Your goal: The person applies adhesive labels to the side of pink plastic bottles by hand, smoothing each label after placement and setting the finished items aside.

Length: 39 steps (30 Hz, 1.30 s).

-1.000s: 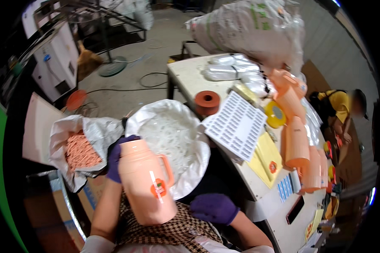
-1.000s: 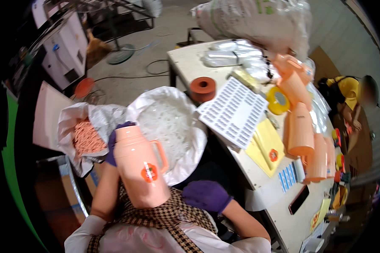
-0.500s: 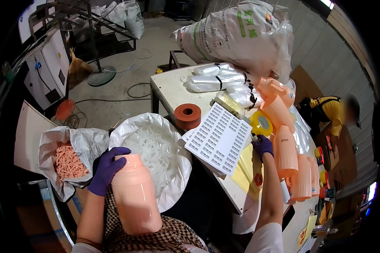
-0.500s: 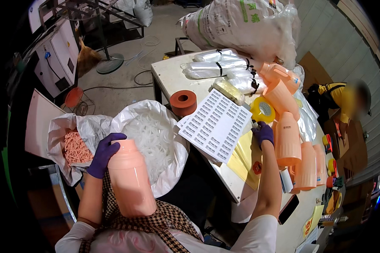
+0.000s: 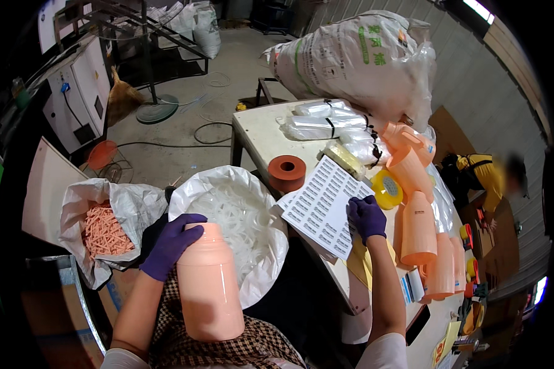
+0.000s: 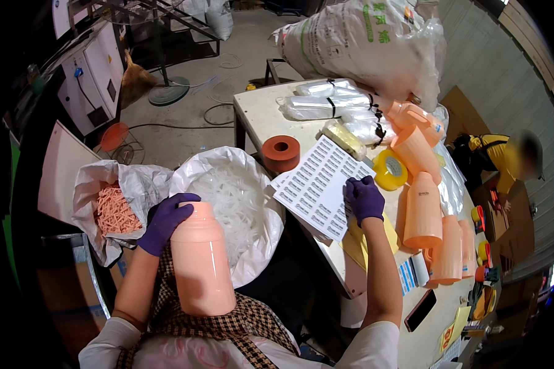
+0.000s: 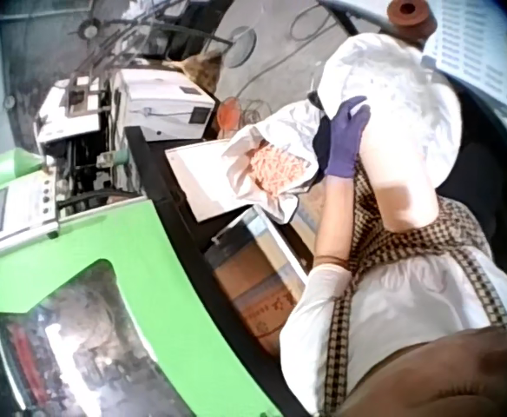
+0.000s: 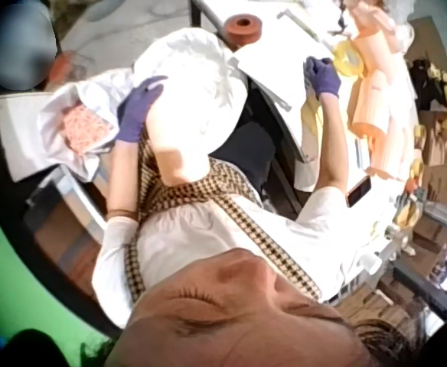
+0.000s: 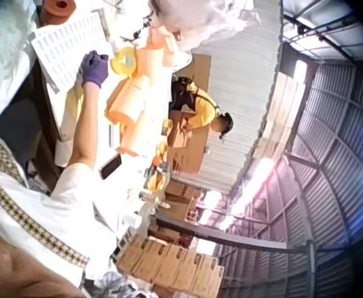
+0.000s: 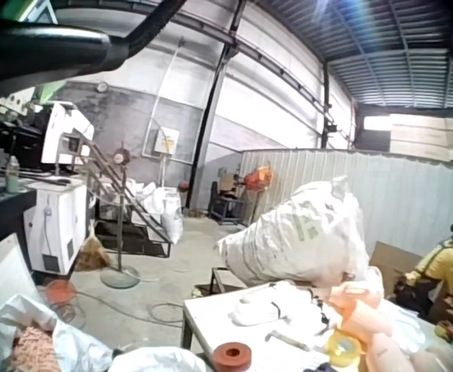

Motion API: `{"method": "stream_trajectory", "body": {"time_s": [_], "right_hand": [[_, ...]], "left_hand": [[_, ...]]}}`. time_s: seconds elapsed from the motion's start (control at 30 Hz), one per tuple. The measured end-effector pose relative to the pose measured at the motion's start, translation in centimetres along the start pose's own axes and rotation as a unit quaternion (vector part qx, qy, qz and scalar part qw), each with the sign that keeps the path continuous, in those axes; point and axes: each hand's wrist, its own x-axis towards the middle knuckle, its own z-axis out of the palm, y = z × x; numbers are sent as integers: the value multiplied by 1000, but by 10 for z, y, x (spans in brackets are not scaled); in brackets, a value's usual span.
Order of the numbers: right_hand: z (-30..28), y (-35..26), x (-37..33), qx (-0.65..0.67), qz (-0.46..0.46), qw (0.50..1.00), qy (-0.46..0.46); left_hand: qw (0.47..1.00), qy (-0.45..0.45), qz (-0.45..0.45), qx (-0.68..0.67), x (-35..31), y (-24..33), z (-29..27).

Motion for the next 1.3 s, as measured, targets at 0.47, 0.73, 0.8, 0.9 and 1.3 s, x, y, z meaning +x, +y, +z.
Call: {"method": "stream_trajectory", "body": {"time_s": [0.47,0.73,0.8,0.9,1.3], "right_hand": [[-34,-83,-18,162,-65,965,194],[-14,-254,-166,159,-348,920,86],[-1,-256,-168,167,-350,917,98],[7,-256,-167,157,-352,917,104],[9,-253,-187,76,-319,943,50]], "left_hand": [[982,15,176,60,-7,-14,0],[977,31,188,93,2,-25,14],[975,-1,198,99,-1,-24,13],[975,-13,194,105,-5,-22,10],[955,-136,188,185,-19,-13,-17]]}}
